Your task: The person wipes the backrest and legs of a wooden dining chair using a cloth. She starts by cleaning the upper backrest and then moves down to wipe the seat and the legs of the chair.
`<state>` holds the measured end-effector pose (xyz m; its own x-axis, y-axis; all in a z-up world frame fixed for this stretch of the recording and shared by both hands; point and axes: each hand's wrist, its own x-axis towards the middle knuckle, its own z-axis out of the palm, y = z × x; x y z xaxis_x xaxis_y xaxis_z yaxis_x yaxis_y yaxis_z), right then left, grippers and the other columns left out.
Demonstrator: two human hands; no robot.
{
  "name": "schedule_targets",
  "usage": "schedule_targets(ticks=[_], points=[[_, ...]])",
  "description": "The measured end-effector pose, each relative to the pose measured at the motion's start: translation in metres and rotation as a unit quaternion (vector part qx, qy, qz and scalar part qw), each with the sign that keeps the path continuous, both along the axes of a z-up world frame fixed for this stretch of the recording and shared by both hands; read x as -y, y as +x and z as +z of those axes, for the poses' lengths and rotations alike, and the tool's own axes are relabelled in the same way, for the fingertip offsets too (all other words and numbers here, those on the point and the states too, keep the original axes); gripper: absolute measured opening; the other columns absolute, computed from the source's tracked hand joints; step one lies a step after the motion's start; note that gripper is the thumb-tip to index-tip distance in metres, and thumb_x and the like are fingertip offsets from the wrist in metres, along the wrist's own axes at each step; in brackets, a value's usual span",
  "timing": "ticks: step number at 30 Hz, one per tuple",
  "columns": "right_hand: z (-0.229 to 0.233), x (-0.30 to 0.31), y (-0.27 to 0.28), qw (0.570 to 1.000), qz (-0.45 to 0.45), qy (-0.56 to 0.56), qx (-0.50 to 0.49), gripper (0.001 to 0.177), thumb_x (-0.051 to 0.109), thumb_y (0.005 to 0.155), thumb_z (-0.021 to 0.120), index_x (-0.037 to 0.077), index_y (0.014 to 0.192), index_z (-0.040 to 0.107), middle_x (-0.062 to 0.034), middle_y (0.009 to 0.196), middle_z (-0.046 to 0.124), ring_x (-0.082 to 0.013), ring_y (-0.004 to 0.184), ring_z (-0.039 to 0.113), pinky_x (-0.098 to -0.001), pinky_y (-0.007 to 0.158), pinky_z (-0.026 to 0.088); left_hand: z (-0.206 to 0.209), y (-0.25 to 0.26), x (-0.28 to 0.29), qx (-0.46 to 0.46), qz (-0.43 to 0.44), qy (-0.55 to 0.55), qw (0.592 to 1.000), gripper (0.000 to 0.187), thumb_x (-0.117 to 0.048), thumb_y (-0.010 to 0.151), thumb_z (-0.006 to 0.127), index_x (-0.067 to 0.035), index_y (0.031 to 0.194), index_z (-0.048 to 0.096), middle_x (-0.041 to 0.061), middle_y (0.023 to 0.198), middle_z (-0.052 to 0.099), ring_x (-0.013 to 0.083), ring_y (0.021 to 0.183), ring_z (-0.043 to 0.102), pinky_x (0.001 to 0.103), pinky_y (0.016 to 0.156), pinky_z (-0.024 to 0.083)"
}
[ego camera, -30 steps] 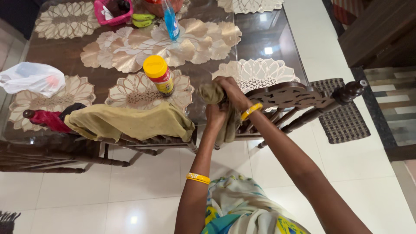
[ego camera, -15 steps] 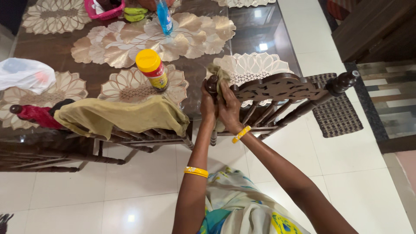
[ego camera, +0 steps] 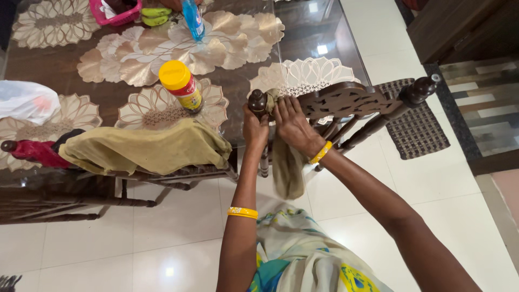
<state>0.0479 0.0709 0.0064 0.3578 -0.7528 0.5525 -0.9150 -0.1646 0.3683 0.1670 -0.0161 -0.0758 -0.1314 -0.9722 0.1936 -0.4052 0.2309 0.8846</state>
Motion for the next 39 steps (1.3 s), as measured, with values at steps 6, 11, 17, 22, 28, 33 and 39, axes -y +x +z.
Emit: schedule_targets(ticks=[6, 11, 17, 22, 28, 33, 39], points=[[-0.013, 0.056, -0.021, 0.957, -0.028, 0.228, 0.178, 0.015, 0.002, 0.091, 0.059, -0.003, 0.104, 0.066, -0.0216, 0.085, 0.070, -0.0381, 0.079, 0.069, -0.0475, 0.080, 0.054, 0.004, 0.005, -0.005, -0.004, -0.013, -0.007, 1.000, 0.060, -0.009, 0.086, 0.073, -0.005, 0.137, 0.042, 0.020, 0.115, 0.069, 0.0411, 0.105, 0.069, 0.049, 0.088, 0.052], [-0.018, 0.106, -0.032, 0.941, -0.052, 0.291, 0.167, 0.009, 0.007, 0.088, 0.064, 0.001, 0.089, 0.070, -0.0220, 0.087, 0.070, -0.0357, 0.077, 0.070, -0.0463, 0.071, 0.058, 0.017, 0.005, -0.005, -0.007, -0.013, 0.013, 1.000, 0.062, -0.012, 0.086, 0.073, -0.007, 0.139, 0.040, 0.020, 0.117, 0.070, 0.0407, 0.106, 0.069, 0.048, 0.089, 0.051], [-0.023, 0.031, -0.006, 0.993, 0.031, 0.015, 0.111, 0.029, 0.004, 0.081, 0.066, -0.008, 0.107, 0.067, -0.0276, 0.114, 0.068, -0.0406, 0.106, 0.070, -0.0472, 0.092, 0.060, 0.007, 0.004, -0.002, 0.025, -0.007, 0.013, 1.000, 0.070, -0.014, 0.085, 0.074, -0.008, 0.143, 0.036, 0.020, 0.119, 0.070, 0.0402, 0.109, 0.069, 0.049, 0.089, 0.052], [-0.022, -0.016, -0.002, 0.982, 0.127, -0.025, 0.141, 0.027, -0.001, 0.077, 0.067, -0.006, 0.103, 0.066, -0.0295, 0.131, 0.064, -0.0415, 0.127, 0.063, -0.0506, 0.100, 0.059, 0.010, 0.003, -0.003, 0.034, 0.007, 0.039, 0.999, 0.065, -0.018, 0.086, 0.074, -0.010, 0.140, 0.039, 0.017, 0.117, 0.072, 0.0387, 0.107, 0.070, 0.051, 0.088, 0.051], [-0.042, -0.068, -0.017, 0.757, 0.011, 0.295, 0.583, 0.024, 0.014, 0.097, 0.061, 0.002, 0.116, 0.071, -0.0142, 0.094, 0.075, -0.0244, 0.079, 0.073, -0.0392, 0.073, 0.059, 0.004, 0.001, 0.005, 0.070, 0.005, 0.031, 0.997, 0.065, -0.021, 0.089, 0.071, -0.011, 0.142, 0.035, 0.016, 0.118, 0.071, 0.0387, 0.106, 0.069, 0.052, 0.087, 0.052], [-0.062, -0.067, -0.069, 0.454, 0.098, 0.268, 0.844, 0.022, 0.013, 0.101, 0.057, -0.004, 0.101, 0.070, -0.0116, 0.087, 0.074, -0.0215, 0.073, 0.067, -0.0334, 0.069, 0.055, 0.002, -0.001, 0.005, 0.050, 0.008, 0.044, 0.998, 0.066, -0.020, 0.088, 0.070, -0.012, 0.144, 0.035, 0.015, 0.119, 0.071, 0.0369, 0.107, 0.070, 0.050, 0.089, 0.052], [-0.069, -0.087, -0.087, 0.603, 0.078, 0.299, 0.735, 0.018, 0.011, 0.104, 0.060, -0.002, 0.094, 0.066, -0.0006, 0.081, 0.060, -0.0077, 0.073, 0.051, -0.0251, 0.065, 0.042, 0.013, -0.004, -0.018, -0.025, 0.030, 0.059, 0.997, 0.074, -0.017, 0.095, 0.063, -0.010, 0.157, 0.025, 0.020, 0.133, 0.066, 0.0374, 0.118, 0.067, 0.048, 0.100, 0.050]])
